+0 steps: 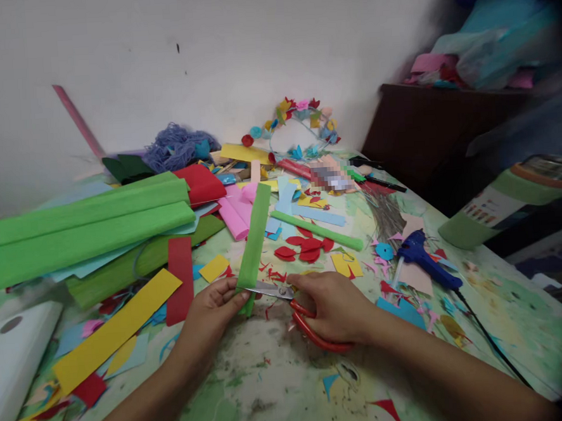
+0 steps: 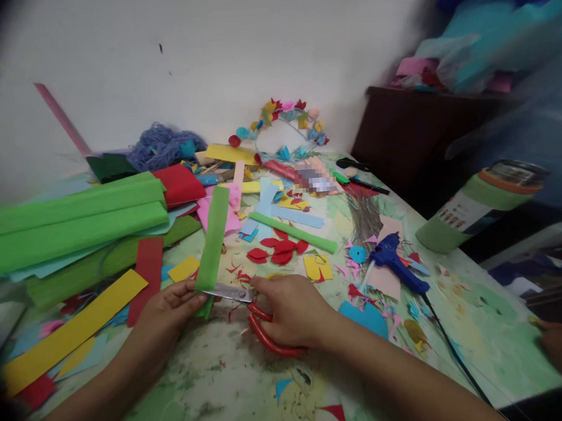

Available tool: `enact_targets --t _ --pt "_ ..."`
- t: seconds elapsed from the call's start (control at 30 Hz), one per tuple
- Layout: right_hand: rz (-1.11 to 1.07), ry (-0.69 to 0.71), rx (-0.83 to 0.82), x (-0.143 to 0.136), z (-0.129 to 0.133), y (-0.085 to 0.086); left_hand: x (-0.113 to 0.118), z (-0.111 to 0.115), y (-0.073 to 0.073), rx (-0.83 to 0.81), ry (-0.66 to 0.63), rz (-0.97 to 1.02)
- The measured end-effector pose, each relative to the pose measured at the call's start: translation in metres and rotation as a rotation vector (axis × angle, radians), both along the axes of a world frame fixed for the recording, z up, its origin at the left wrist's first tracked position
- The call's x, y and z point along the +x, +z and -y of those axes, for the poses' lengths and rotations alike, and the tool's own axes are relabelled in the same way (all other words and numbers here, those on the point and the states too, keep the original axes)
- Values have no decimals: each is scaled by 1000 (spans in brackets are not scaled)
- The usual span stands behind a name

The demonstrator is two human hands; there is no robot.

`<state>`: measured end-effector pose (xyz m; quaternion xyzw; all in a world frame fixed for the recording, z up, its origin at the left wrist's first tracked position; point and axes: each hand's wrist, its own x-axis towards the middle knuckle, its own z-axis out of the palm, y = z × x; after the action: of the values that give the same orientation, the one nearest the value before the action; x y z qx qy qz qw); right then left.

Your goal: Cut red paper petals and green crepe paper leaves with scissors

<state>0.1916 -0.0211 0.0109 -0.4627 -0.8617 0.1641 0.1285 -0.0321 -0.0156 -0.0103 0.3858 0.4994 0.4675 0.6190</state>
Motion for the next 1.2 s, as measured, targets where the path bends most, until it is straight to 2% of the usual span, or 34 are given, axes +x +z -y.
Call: enact_targets --t 0.2,0.77,1.2 --pt "-18 10 -16 1 0 1 -1 -2 -2 -27 -16 42" --pt "-58 58 -105 4 -4 8 -2 -1 11 -143 -94 141" --pt "3 88 -62 6 -7 10 -1 -2 14 -151 -131 150"
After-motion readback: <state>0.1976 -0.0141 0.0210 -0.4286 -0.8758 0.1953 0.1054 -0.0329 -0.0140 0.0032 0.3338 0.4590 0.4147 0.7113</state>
